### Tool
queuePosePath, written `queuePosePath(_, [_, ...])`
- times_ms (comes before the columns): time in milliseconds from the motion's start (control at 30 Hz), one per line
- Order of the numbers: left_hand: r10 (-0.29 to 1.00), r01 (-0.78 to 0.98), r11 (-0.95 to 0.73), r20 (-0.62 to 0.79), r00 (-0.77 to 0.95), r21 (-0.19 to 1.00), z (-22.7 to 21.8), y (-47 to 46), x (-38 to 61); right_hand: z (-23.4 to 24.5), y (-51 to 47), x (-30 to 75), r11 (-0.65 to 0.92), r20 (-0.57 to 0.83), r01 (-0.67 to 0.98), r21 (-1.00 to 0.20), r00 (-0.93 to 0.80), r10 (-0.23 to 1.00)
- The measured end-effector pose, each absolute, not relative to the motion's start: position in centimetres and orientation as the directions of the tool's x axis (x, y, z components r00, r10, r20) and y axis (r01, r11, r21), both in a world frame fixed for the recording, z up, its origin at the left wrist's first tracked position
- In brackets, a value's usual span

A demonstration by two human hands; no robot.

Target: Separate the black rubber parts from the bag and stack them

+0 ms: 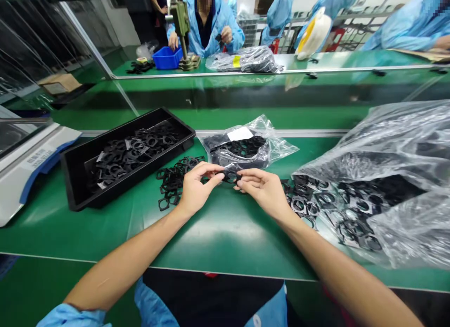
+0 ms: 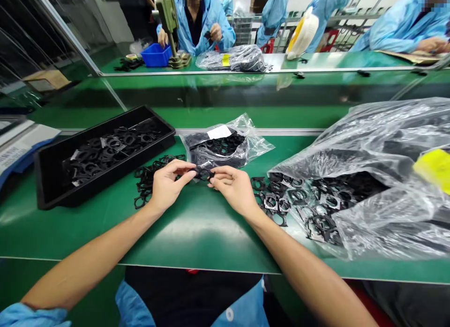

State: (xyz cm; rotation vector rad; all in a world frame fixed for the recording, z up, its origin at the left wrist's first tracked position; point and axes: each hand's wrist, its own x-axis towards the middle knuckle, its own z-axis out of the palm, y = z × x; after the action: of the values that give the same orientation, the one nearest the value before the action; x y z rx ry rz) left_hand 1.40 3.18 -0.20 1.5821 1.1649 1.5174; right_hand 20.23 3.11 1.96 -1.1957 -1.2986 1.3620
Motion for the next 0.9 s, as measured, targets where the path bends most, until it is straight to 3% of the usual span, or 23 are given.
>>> queuePosePath(267, [0.959, -0.041, -0.278, 0.275, -0.064, 0.960, -0.21, 3.01, 1.97, 1.68, 2.90, 20.14, -0.012, -0.019, 0.052, -0.999, -0.134, 0.991])
queuePosePath(900, [0.916, 0.285, -0.373, 0.399, -0.038, 0.883, -0.49, 2.81, 1.49, 2.44, 2.67, 19.91, -0.081, -0.080, 0.001, -0.997, -0.211, 0.974])
